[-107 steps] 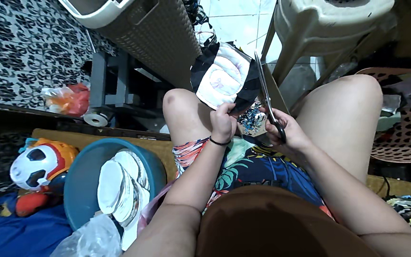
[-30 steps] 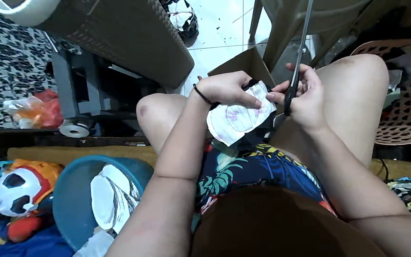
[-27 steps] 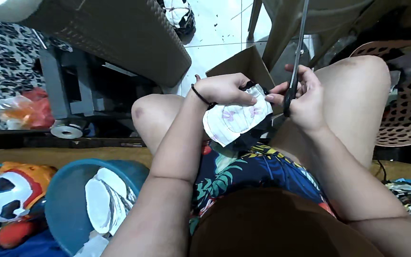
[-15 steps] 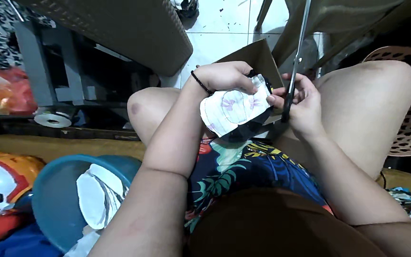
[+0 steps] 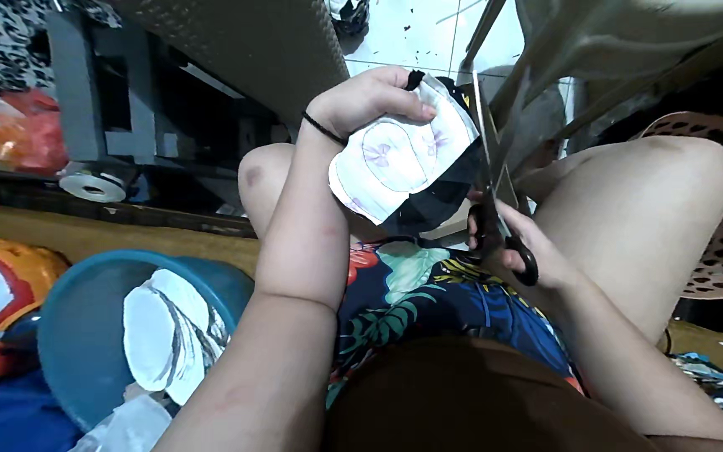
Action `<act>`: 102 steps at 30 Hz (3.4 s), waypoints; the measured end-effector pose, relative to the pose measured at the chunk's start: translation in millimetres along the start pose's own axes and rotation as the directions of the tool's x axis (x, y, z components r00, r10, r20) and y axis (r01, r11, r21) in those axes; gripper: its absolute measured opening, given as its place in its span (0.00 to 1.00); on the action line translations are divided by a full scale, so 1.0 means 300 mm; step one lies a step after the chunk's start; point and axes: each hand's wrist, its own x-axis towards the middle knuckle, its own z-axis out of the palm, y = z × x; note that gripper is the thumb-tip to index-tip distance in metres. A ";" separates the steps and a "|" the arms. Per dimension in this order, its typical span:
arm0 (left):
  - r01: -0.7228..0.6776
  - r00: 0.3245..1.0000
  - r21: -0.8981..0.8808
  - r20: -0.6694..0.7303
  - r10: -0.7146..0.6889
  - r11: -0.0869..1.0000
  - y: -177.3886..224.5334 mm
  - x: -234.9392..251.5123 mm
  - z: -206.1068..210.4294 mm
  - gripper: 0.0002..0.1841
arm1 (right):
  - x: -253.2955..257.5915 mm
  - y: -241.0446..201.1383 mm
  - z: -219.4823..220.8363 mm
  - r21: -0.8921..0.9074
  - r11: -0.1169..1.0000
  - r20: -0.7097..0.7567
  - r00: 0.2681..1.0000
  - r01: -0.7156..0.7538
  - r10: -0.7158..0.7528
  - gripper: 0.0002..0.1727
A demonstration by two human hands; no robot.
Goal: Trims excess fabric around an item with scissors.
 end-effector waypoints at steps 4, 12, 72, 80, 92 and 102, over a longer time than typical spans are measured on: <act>-0.004 1.000 -0.003 -0.011 0.004 1.000 -0.002 -0.007 -0.003 0.14 | -0.013 0.000 0.013 0.013 0.999 0.060 0.998 -0.036 0.035 0.66; 0.117 0.990 0.062 -0.083 -0.112 0.991 0.001 0.007 -0.001 0.14 | -0.017 -0.014 0.000 -0.060 0.998 0.036 0.999 -0.031 0.033 0.67; 0.258 0.966 0.149 -0.068 -0.250 0.955 -0.012 0.044 0.056 0.16 | -0.020 -0.036 -0.002 -0.273 0.939 -0.282 0.951 -0.208 0.129 0.51; 0.232 0.972 0.139 0.006 -0.235 0.963 -0.020 0.031 0.023 0.16 | -0.033 -0.030 -0.013 -0.182 0.961 -0.262 0.952 -0.208 0.156 0.50; 0.205 0.973 0.119 0.084 -0.215 0.972 -0.030 0.033 0.016 0.21 | -0.029 -0.040 -0.034 -0.184 0.956 -0.184 0.963 -0.230 0.196 0.61; 0.258 0.959 0.189 0.072 -0.275 0.948 -0.037 0.053 0.052 0.18 | -0.026 -0.046 -0.029 -0.223 0.949 -0.206 0.962 -0.223 0.178 0.55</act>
